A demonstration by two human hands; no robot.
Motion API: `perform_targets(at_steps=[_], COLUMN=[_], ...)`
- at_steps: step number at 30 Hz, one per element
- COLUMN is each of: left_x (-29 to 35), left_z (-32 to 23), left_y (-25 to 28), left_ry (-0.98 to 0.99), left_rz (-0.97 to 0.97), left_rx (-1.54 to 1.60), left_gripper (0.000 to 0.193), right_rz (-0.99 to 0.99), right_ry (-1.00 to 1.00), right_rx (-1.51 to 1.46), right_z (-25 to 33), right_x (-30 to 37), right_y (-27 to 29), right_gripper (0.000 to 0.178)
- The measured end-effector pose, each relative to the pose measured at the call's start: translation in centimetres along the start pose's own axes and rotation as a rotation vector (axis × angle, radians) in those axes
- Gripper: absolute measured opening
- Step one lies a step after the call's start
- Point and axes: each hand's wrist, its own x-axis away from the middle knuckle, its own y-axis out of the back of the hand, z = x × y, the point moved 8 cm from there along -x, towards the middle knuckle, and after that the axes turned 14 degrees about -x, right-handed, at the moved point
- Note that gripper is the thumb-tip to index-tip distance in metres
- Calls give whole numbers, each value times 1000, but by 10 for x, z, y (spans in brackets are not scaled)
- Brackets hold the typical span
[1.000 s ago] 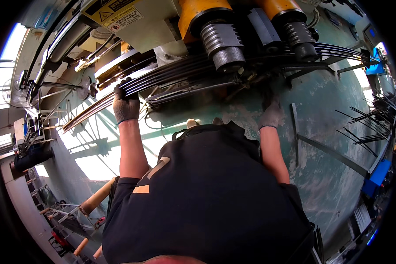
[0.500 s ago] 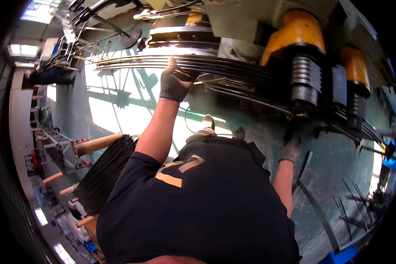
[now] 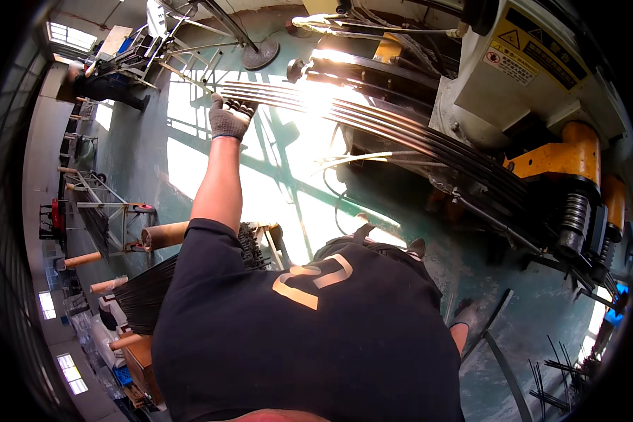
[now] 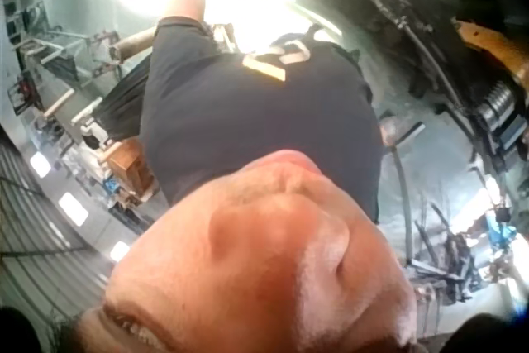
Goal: The person repeatedly picks up bundles of long metal rods, feeds them into a bending machine, and removes the bent pieces. The bent rods are stacked on the floor next to the machine.
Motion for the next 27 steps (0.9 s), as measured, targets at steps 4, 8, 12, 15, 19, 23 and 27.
perform_targets(at_steps=[4, 8, 12, 15, 19, 23, 27], left_x=[-57, -81, -78, -64, -80, -81, -79], left_z=[-62, -64, -41, -32, -32, -50, -65], left_y=[36, 16, -3, -11, 2, -5, 39], left_ry=[-60, -15, 155, 262, 247, 123, 23], left_rz=[-63, 135, 363, 410, 418, 372, 51], left_rx=[-405, -716, -754, -755, -839, -744, -486], left_gripper=[72, 82, 66, 67, 68, 70, 77], right_rz=[145, 269, 167, 94, 236, 363, 412], right_ry=[204, 172, 34, 147, 314, 56, 3], right_rx=[235, 252, 224, 352, 441, 122, 102], right_z=[-55, -48, -12, 6, 20, 20, 47], right_x=[-8, 30, 51, 34, 43, 59, 64], right_y=[-3, -18, -24, -9, -40, -82, -107], right_gripper=[45, 42, 38, 51, 38, 32, 32])
